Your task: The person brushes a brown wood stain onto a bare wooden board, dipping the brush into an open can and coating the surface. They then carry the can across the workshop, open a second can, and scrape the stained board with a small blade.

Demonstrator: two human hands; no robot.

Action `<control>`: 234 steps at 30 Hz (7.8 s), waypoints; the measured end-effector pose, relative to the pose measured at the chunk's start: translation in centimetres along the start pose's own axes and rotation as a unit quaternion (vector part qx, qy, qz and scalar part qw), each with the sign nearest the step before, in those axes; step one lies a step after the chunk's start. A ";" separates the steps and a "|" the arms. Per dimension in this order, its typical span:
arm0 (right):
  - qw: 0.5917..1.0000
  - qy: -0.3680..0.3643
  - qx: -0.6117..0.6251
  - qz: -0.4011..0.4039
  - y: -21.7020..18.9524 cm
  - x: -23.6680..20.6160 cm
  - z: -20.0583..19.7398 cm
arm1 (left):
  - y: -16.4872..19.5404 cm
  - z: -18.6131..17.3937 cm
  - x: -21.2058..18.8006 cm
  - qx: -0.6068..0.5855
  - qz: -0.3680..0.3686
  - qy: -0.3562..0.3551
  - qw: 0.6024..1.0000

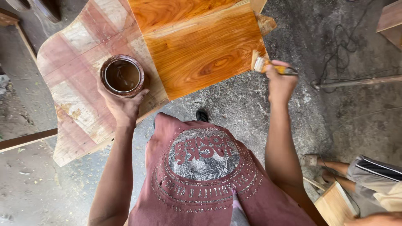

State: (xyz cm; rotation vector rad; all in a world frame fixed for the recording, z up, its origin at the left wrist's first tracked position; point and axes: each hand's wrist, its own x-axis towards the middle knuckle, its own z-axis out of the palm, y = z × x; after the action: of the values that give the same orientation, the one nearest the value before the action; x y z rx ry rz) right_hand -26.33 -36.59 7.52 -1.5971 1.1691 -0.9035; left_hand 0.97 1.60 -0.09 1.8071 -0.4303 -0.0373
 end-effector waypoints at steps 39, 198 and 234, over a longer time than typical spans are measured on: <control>0.882 -0.235 -0.204 -0.355 1.2 1.9 5.1 | 1.3 1.8 -0.4 0.017 0.016 0.004 1.000; 0.979 0.055 0.182 0.068 12.7 3.1 -23.1 | 12.7 29.3 -5.8 0.621 0.360 -0.333 0.612; 0.956 0.004 0.274 0.108 14.6 11.3 -22.5 | 14.7 35.0 4.1 -0.530 -0.301 0.201 0.767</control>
State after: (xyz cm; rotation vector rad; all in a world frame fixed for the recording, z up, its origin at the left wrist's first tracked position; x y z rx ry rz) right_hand -48.00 -54.83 0.73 -0.9983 0.9643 -0.9820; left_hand -7.87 -35.24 4.66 0.7012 0.4566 -0.2781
